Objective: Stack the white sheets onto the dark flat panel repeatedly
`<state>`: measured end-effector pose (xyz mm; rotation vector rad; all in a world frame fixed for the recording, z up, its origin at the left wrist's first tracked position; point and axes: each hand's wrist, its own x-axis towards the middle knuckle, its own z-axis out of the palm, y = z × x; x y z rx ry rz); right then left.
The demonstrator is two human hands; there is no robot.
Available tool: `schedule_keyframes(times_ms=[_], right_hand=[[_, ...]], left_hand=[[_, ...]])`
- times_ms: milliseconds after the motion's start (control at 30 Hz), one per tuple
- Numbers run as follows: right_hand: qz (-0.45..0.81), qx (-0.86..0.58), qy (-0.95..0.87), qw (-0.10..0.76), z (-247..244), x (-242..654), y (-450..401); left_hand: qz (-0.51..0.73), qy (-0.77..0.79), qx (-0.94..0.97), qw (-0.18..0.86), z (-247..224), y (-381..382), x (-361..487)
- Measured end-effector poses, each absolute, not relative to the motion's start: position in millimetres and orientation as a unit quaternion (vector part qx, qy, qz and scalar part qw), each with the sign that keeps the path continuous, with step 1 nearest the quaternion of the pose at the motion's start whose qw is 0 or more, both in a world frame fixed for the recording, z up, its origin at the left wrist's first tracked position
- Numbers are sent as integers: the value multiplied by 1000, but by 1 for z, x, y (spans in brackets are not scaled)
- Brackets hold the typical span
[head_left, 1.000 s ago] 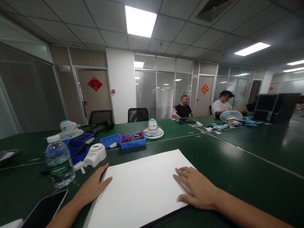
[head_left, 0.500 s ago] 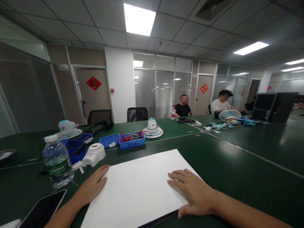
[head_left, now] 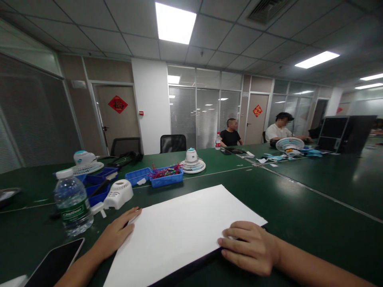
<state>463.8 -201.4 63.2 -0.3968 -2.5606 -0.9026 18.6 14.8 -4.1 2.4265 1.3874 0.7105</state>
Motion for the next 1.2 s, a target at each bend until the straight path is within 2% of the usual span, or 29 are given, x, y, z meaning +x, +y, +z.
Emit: schedule_keyframes(times_ms=[167, 300, 467, 933, 1200], right_hand=[[-348, -182, -903, 175, 69, 491, -198], [-314, -248, -891, 213, 66, 514, -192], [-302, -306, -866, 256, 59, 527, -187], [-328, -284, -829, 354, 41, 501, -176], [-336, -331, -825, 312, 62, 501, -180]], left_hand=[[257, 432, 842, 198, 12, 3, 20], [236, 410, 849, 233, 25, -9, 30], [206, 425, 855, 214, 33, -21, 40], [192, 430, 858, 205, 38, -27, 41], [190, 431, 869, 151, 36, -26, 40]])
